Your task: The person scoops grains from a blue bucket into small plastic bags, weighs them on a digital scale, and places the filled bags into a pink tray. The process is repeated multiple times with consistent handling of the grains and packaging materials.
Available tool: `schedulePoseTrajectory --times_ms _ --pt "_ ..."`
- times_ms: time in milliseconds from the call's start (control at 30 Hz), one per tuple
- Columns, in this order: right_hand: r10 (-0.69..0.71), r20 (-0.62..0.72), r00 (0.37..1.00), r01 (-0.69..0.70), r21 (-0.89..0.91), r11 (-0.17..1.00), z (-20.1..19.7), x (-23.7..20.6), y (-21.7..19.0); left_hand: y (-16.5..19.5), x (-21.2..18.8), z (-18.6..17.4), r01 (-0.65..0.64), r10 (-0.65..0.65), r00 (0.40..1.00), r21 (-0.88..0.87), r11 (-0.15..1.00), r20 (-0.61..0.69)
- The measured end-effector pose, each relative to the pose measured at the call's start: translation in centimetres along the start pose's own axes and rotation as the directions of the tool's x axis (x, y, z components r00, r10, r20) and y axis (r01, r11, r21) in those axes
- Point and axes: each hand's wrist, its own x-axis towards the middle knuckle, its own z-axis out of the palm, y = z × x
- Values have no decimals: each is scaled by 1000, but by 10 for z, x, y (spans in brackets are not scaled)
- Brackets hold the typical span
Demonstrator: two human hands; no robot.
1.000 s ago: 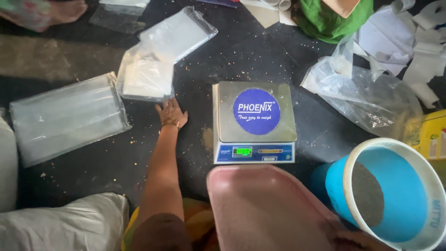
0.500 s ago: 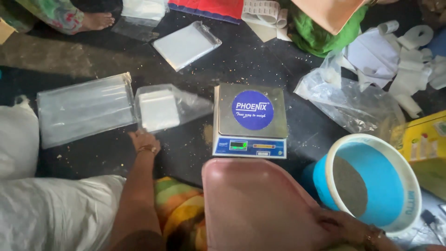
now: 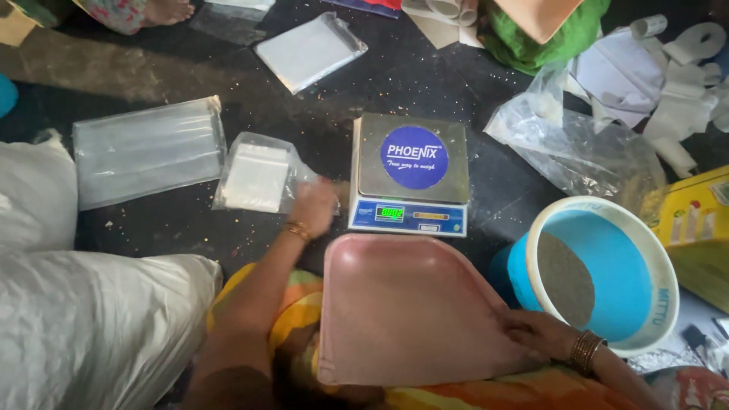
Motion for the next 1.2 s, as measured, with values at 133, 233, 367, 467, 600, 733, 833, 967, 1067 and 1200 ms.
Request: schedulePoseTrajectory --times_ms 133,233,367,467,600,733,833,967,1067,1200 --pt "17 -16 1000 -18 -15 1000 -4 -1 -6 34 6 9 -16 43 997 339 941 -71" --pt "22 8 1000 -22 -28 999 -5 -3 -9 15 -2 10 99 -30 980 351 931 -198" --pt "41 10 999 -39 -142 989 -5 -2 -17 -6 -20 -2 234 -177 950 209 949 -257" --pt "-47 -15 999 45 -131 990 -7 -7 -29 -17 -43 -18 274 -227 752 -20 962 -618" --pt "-133 -126 983 115 -136 984 -22 -16 -60 -19 -92 -44 136 -361 386 -335 932 -849" --pt "-38 -365 930 -16 -143 990 -42 -42 -103 -2 -114 -84 151 -344 262 -314 937 -902" --pt "-354 -512 783 180 -359 916 -54 -76 -139 34 -134 -110 8 -305 257 -314 950 -917" --pt "-608 -503 614 394 -472 788 -59 -132 -188 92 -170 -148 -185 -327 284 -386 904 -901" --pt "-655 -467 594 402 -534 744 -48 -171 -222 119 -198 -183 -286 -274 206 -326 901 -939" --pt "-787 -343 512 450 -674 586 -24 -215 -252 148 -238 -222 -354 -216 77 -229 907 -973"
